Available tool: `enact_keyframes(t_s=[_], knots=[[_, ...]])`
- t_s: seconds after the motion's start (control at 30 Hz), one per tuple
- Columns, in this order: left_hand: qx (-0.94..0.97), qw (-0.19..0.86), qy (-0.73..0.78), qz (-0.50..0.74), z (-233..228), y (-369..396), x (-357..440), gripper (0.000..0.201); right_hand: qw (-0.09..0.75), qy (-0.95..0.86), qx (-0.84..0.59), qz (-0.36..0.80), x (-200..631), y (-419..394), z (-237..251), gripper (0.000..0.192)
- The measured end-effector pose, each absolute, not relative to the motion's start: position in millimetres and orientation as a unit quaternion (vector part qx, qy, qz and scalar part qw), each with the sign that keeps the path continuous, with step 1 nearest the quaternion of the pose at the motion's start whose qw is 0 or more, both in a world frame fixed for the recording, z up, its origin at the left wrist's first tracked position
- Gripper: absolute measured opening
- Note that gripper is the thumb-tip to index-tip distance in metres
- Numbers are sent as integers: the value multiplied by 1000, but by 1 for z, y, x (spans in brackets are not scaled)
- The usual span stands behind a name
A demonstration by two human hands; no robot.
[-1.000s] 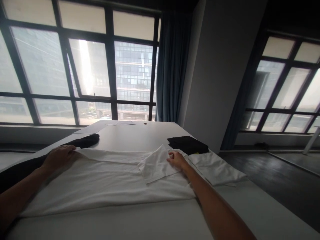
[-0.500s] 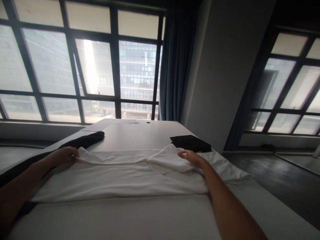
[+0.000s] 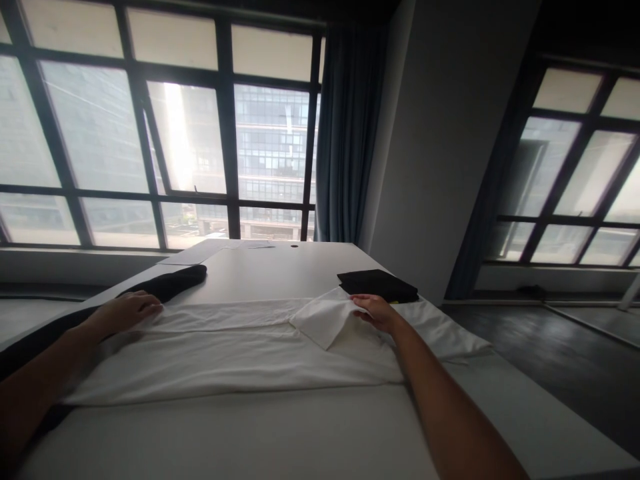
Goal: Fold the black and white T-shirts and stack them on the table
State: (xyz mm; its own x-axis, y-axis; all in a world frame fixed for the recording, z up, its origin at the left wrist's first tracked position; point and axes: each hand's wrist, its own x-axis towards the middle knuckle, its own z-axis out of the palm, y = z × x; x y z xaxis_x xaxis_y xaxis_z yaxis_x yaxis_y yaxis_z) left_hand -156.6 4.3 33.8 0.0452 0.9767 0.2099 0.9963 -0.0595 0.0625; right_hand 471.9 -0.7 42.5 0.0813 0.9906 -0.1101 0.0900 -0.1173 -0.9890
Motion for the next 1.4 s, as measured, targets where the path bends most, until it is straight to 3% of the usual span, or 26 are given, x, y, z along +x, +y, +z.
enact_keyframes(t_s=[0.23, 0.43, 0.63, 0.87, 1.0, 1.2, 1.3, 1.4], knots=[[-679, 31, -731, -56, 24, 41, -155, 59, 362, -536, -570, 507, 471, -6, 35, 42], [-731, -46, -680, -42, 41, 76, -175, 26, 344, -541, -569, 515, 471, 1, 25, 41], [-720, 7, -689, -84, 52, 90, -191, 38, 432, -481, -587, 487, 481, 7, 23, 43], [-685, 88, -721, -60, 37, 68, -163, 33, 373, -522, -569, 515, 483, -3, 27, 36], [-725, 136, -670, -82, 45, 47, -111, 38, 349, -576, -537, 508, 478, -4, 29, 35], [-825, -88, -531, -175, 38, -2, 47, 48, 516, -512, -454, 515, 450, -1, 39, 40], [-872, -61, -443, -198, 29, -28, 128, 54, 546, -490, -409, 543, 440, -5, 43, 49], [-881, -22, -428, -201, 23, -42, 188, 80, 526, -501, -385, 570, 440, -9, 44, 65]])
